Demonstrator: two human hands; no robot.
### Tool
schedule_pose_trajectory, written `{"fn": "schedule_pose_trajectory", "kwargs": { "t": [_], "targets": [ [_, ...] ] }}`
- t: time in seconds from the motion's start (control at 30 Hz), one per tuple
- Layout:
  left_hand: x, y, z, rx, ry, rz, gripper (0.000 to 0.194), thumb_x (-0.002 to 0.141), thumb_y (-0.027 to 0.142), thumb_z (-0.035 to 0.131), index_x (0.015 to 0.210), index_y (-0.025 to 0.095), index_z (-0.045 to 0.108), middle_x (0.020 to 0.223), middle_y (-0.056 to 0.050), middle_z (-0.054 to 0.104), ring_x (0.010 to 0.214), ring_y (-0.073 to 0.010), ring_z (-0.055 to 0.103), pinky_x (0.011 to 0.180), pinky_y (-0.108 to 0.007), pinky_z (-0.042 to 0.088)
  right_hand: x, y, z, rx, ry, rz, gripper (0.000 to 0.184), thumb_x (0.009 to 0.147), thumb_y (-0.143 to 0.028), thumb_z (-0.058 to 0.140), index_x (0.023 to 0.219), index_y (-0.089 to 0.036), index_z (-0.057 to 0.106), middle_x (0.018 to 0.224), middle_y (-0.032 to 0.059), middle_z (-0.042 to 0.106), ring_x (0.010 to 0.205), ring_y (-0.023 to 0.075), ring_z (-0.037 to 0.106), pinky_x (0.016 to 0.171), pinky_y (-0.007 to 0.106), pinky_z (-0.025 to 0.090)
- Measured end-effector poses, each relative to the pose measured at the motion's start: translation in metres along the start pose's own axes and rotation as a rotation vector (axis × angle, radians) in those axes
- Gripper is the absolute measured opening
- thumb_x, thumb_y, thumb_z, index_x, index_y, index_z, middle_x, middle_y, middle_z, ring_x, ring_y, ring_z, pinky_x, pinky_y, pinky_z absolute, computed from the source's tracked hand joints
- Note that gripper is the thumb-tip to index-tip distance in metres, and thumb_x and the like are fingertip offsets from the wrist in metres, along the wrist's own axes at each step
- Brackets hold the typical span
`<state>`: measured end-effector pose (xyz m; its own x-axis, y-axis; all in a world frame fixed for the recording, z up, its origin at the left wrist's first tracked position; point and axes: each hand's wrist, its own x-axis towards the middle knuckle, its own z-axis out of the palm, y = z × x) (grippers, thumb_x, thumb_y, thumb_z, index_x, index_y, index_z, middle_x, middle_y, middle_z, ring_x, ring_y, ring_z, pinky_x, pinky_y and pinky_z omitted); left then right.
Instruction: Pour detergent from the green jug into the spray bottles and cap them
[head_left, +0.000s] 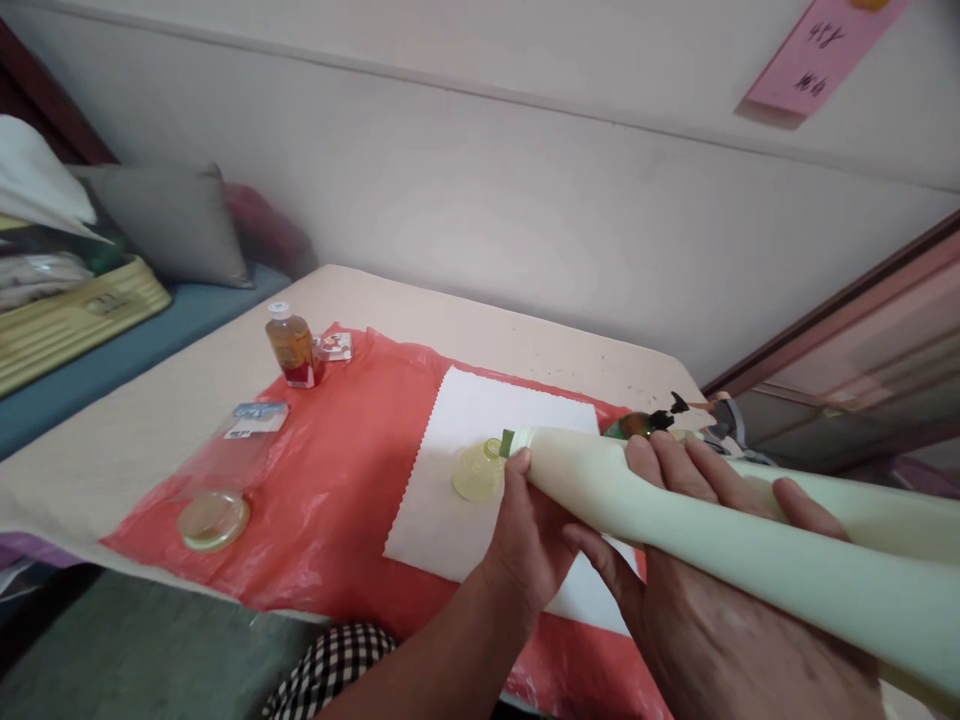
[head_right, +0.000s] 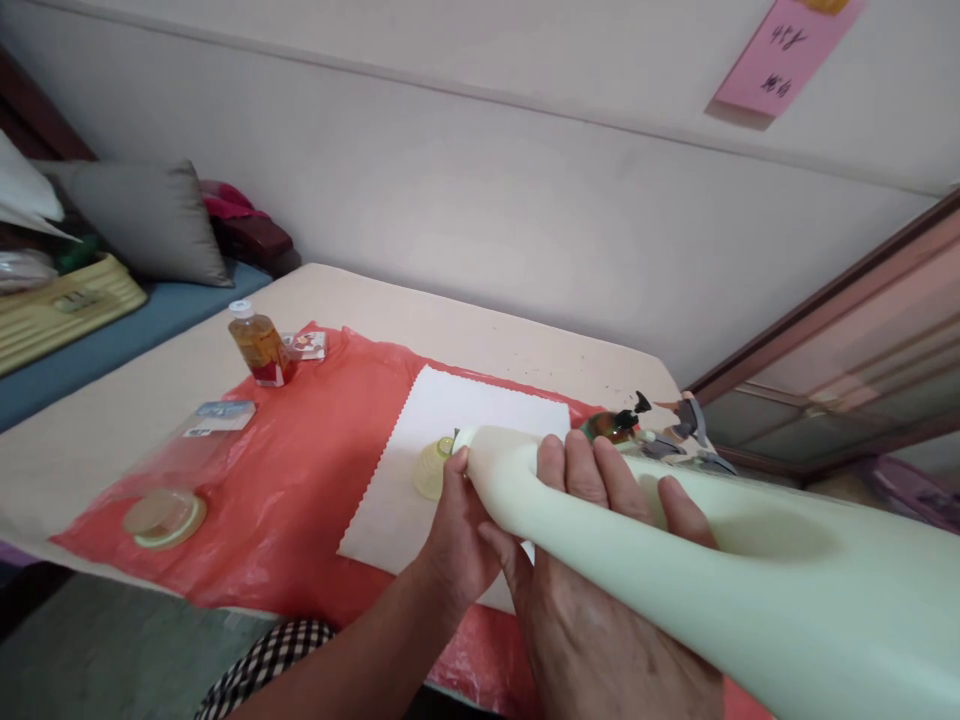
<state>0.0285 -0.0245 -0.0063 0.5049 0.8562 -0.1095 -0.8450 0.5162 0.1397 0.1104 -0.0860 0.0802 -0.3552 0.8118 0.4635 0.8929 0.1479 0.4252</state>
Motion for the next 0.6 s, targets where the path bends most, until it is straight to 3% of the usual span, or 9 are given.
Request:
{"fn": "schedule_pose_trajectory", "kwargs": {
  "t": [0.2, 0.3, 0.47, 0.6],
  "targets": [
    [0.003, 0.001, -0.007, 0.073, 0.119, -0.007, 0.059, 0.087, 0.061, 0.049, 0.118, 0.014, 0.066, 0.102, -0.011, 0.070, 0.085, -0.0226, 0.064, 0.061, -0.027, 0.048, -0.004, 0.005, 0.005, -0.025, 0.002, -0.001, 0.056, 0.095, -0.035, 0.052, 0.142, -0.005, 0.044, 0.140, 0.0256, 0.054, 0.133, 0.0411, 0.047, 0.106, 0.061, 0.038],
    [0.004, 0.002, -0.007, 0.130, 0.167, -0.007, 0.055, 0.087, 0.059, 0.051, 0.117, 0.015, 0.065, 0.108, -0.012, 0.068, 0.088, -0.0239, 0.064, 0.069, -0.032, 0.052, -0.011, 0.015, 0.014, -0.027, 0.004, -0.025, 0.062, 0.095, -0.042, 0.049, 0.143, -0.004, 0.042, 0.139, 0.0261, 0.055, 0.129, 0.0399, 0.050, 0.104, 0.057, 0.040],
    [0.004, 0.003, -0.009, 0.253, 0.175, -0.006, 0.056, 0.087, 0.059, 0.055, 0.124, 0.017, 0.059, 0.125, -0.015, 0.063, 0.104, -0.0290, 0.065, 0.088, -0.042, 0.051, -0.025, 0.031, 0.023, -0.015, 0.116, -0.071, 0.066, 0.099, -0.047, 0.036, 0.146, 0.000, 0.036, 0.137, 0.0267, 0.056, 0.126, 0.0372, 0.053, 0.105, 0.053, 0.042],
    [0.002, 0.010, -0.007, 0.316, 0.138, -0.014, 0.062, 0.082, 0.067, 0.059, 0.119, 0.017, 0.059, 0.112, -0.015, 0.067, 0.094, -0.0277, 0.068, 0.088, -0.044, 0.050, -0.030, 0.044, 0.021, 0.064, 0.120, 0.031, 0.070, 0.096, -0.055, 0.040, 0.146, -0.005, 0.039, 0.140, 0.0249, 0.054, 0.127, 0.0386, 0.053, 0.099, 0.053, 0.046]
  ]
}}
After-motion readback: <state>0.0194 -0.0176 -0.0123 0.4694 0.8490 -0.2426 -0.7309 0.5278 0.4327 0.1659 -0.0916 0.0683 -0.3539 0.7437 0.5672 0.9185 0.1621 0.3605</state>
